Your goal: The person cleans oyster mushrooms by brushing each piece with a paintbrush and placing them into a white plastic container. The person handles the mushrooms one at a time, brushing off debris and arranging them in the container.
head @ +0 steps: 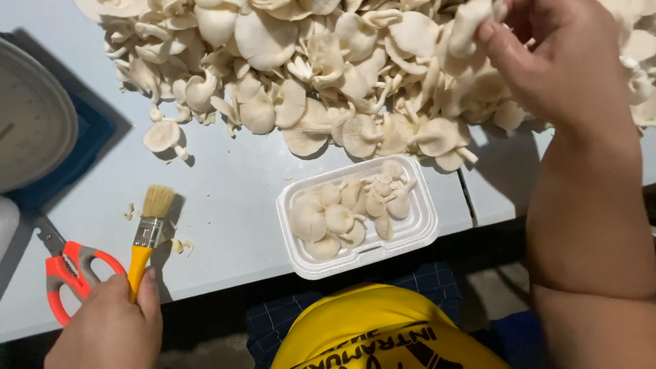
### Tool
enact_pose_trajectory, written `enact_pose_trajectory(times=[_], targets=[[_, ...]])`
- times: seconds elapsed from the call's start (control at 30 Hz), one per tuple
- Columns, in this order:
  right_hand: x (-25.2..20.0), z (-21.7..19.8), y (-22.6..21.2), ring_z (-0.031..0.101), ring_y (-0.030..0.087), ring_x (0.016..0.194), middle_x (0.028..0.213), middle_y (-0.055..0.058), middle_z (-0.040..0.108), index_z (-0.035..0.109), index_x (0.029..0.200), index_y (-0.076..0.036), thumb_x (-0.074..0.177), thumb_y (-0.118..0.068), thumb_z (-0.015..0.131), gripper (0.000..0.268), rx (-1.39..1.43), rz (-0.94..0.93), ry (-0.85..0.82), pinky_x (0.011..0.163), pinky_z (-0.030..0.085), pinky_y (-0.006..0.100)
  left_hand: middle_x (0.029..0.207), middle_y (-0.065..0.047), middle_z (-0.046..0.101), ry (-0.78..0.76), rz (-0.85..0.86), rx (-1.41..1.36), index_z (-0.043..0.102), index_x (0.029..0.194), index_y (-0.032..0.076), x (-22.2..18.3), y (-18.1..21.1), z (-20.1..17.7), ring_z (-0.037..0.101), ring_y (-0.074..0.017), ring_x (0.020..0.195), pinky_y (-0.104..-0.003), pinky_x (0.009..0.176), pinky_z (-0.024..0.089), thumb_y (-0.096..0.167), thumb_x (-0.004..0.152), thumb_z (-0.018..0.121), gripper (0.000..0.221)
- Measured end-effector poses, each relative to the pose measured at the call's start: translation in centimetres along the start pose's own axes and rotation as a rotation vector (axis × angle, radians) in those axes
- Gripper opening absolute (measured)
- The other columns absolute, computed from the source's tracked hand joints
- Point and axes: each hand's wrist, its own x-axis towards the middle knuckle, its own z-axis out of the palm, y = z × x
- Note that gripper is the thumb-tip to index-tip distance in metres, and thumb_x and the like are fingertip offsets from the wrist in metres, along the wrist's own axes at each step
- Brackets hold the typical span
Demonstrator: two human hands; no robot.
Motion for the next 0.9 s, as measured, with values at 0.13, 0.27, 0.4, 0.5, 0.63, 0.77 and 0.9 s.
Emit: enact_pose_trajectory(times=[0.13,0.27,0.4,0.5,0.63,0.77,0.9], targets=[[3.3,0.8,1.6,0.062,0.023,0.089,0.101,0.012,0.067,0.069,0.117,-0.001,0.126,-0.017,0.066,0.018,-0.204,-0.045,-0.043,0.069,0.047,0.037,0.078,0.004,0.067,0.048,-0.044,0.126,0.065,0.091,0.024,-0.7,0.3,-0.7,0.067,-0.0180,0.067,-0.035,0.052,0.039,0.060,0.121,0.037,0.054],[5.9,1.3,4.1,0.061,0.030,0.089,0.106,0.013,0.071,0.076,0.120,-0.007,0.123,-0.024,0.074,0.017,-0.397,-0.201,-0.016,0.067,0.043,0.046,0.080,0.005,0.063,0.162,-0.003,0.173,0.062,0.089,0.023,-0.6,-0.1,0.4,0.062,-0.0172,0.063,-0.034,0.052,0.033,0.060,0.122,0.040,0.055],[4.8,2.7,-2.6,0.057,0.021,0.072,0.101,0.010,0.065,0.062,0.123,-0.009,0.114,-0.026,0.058,0.019,-0.240,0.373,-0.221,0.059,0.051,0.028,0.080,0.004,0.065,0.076,-0.012,0.175,0.063,0.090,0.022,-0.3,0.0,0.1,0.062,-0.0157,0.063,-0.032,0.052,0.037,0.058,0.120,0.037,0.054],[5.1,3.6,2.5,0.064,0.038,0.096,0.111,0.022,0.070,0.072,0.120,0.002,0.095,0.005,0.067,0.026,-0.398,-0.260,-0.046,0.074,0.050,0.046,0.080,0.003,0.065,0.071,-0.019,0.155,0.063,0.091,0.022,-0.2,0.5,-0.4,0.065,-0.0175,0.067,-0.034,0.053,0.040,0.059,0.120,0.036,0.055],[4.9,3.4,3.1,0.051,0.019,0.073,0.090,0.011,0.062,0.070,0.108,0.001,0.109,0.011,0.066,0.011,-0.215,-0.344,-0.032,0.063,0.039,0.033,0.070,0.000,0.067,-0.078,-0.120,0.075,0.068,0.091,0.022,-0.2,1.9,-1.7,0.066,-0.0187,0.059,-0.033,0.049,0.040,0.061,0.119,0.037,0.057],[4.7,3.5,2.3,0.046,0.012,0.060,0.085,0.009,0.059,0.069,0.118,0.002,0.112,0.004,0.067,0.007,-0.096,-0.198,-0.034,0.048,0.035,0.024,0.072,-0.004,0.064,-0.008,-0.045,0.025,0.064,0.087,0.015,-0.3,1.1,-0.5,0.061,-0.0210,0.058,-0.033,0.052,0.039,0.056,0.118,0.043,0.056],[4.8,4.2,5.2,0.046,0.016,0.073,0.094,0.009,0.061,0.070,0.120,0.004,0.113,0.004,0.073,0.008,-0.077,-0.260,0.091,0.060,0.036,0.030,0.075,-0.002,0.062,0.119,-0.048,0.017,0.062,0.087,0.016,-1.0,0.3,0.3,0.059,-0.0218,0.061,-0.033,0.055,0.041,0.057,0.122,0.049,0.056]])
